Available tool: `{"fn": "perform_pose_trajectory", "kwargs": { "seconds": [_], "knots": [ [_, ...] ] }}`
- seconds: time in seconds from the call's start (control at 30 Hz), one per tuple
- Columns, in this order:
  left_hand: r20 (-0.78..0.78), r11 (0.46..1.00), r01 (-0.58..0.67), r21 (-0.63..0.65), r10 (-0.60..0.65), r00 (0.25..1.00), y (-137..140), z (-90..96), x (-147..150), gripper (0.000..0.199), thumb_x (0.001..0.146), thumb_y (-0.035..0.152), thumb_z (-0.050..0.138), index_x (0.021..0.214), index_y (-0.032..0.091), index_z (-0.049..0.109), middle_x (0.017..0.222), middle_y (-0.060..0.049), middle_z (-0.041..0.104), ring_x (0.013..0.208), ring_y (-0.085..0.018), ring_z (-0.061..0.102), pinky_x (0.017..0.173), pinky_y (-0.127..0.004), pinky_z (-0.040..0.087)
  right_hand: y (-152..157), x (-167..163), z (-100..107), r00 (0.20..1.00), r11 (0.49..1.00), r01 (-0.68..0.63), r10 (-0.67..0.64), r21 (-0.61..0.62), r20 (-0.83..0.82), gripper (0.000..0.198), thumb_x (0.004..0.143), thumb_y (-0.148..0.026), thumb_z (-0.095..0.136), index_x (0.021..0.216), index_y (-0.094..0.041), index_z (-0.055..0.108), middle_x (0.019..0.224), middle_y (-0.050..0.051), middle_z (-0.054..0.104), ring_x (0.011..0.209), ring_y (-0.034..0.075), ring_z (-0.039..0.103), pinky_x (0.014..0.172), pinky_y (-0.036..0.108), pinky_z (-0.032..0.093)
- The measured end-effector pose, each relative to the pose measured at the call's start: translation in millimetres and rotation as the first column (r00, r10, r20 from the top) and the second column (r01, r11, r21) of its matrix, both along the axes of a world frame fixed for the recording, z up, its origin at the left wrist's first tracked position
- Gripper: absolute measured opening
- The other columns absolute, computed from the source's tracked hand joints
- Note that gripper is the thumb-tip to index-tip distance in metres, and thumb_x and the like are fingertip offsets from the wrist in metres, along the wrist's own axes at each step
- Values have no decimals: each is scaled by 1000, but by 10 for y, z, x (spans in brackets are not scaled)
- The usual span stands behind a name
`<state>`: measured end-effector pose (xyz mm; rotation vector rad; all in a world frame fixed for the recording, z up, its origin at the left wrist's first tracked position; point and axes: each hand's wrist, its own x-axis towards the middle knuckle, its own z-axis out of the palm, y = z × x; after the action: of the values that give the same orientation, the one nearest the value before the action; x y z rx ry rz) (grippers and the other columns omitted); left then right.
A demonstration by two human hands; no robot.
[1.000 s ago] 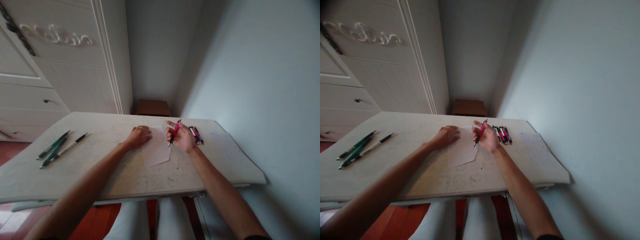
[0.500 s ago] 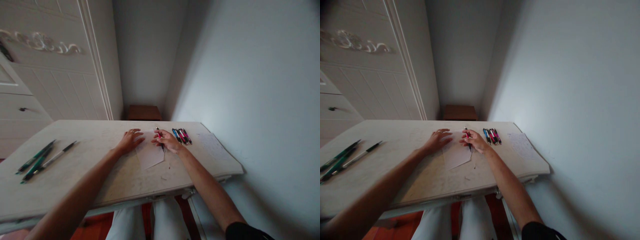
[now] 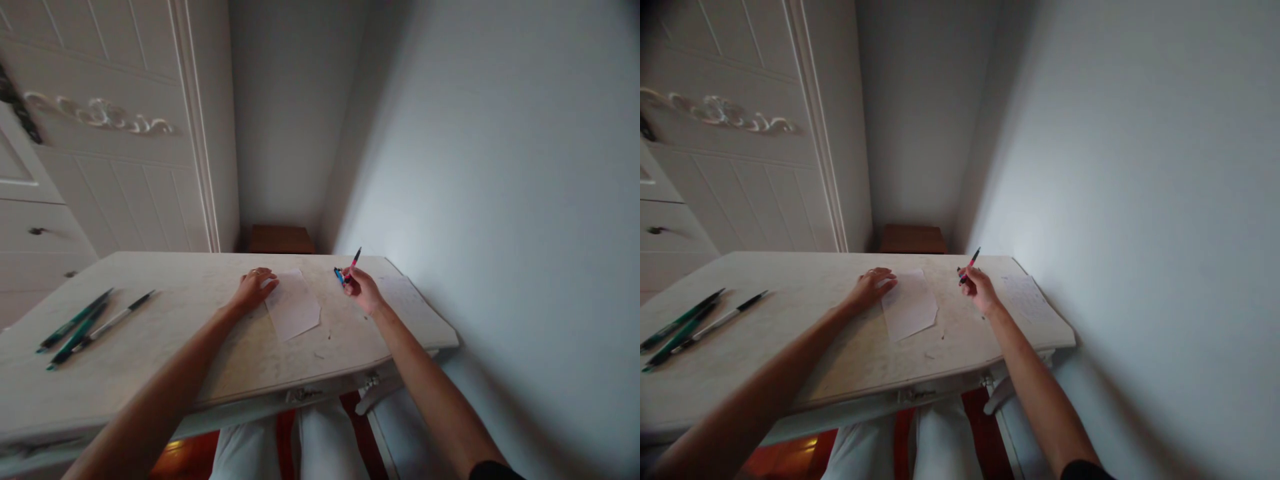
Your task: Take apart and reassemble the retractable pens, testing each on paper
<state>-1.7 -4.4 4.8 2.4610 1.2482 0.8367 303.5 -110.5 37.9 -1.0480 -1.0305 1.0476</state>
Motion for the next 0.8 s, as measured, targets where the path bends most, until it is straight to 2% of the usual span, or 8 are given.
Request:
{"fn": "perform_pose_trajectory", "kwargs": {
  "seconds": [0.07,0.13,0.17,0.33,0.5,0.6,0.7,0.8],
  "knots": [
    [8,1000,-3,2,3,1000,7,-11,1,36,89,43,46,104,22,71,123,-10,64,119,-30,55,99,-46,41,-63,206,41,946,990,130,-139,49,294,38,72,-51,72,90,-18,70,57,-3,59,45,9,47,45,23,39],
    [4,1000,-1,-3,1,1000,13,-20,1,36,89,44,46,103,22,72,123,-10,65,117,-30,56,98,-45,42,-101,439,104,785,957,218,-289,192,548,32,73,-38,71,98,-18,71,77,3,69,63,14,59,57,26,48],
    [1,1000,0,-6,0,1000,14,-22,0,37,88,45,47,102,22,72,122,-10,65,117,-30,56,98,-45,42,-108,557,143,713,947,214,-320,240,624,31,76,-32,66,103,-18,71,89,5,71,71,15,62,65,27,51],
    [-14,1000,6,-5,-6,1000,9,-7,-1,37,88,46,46,100,22,72,121,-10,66,116,-30,57,96,-43,42,-21,1035,336,471,972,75,-231,222,851,51,74,-10,50,123,-19,63,112,8,70,97,19,66,86,32,51],
    [-23,999,35,7,-34,999,5,10,1,39,89,45,43,97,21,72,116,-11,68,112,-30,59,93,-43,43,201,1231,347,223,991,120,-92,66,971,36,84,-16,47,113,-21,69,108,5,73,96,19,67,89,31,50],
    [-45,999,42,-1,-42,998,2,17,5,41,89,45,41,97,20,72,116,-12,68,112,-31,58,92,-45,42,318,1255,240,154,987,162,-26,0,988,31,85,-17,51,108,-20,71,103,6,74,96,20,67,89,30,49],
    [-58,1000,29,-5,-30,998,-6,30,10,41,89,45,41,96,20,72,117,-12,67,113,-31,58,92,-46,41,392,1256,107,139,975,219,12,-42,990,43,80,-12,57,123,-19,64,104,8,74,96,21,67,87,29,48],
    [-68,999,38,-8,-38,997,-16,51,16,41,89,45,40,96,20,72,117,-12,67,113,-31,57,92,-46,40,439,1253,0,135,959,274,35,-71,990,55,81,-16,61,135,-17,54,98,9,75,90,21,68,83,27,49]
  ]
}}
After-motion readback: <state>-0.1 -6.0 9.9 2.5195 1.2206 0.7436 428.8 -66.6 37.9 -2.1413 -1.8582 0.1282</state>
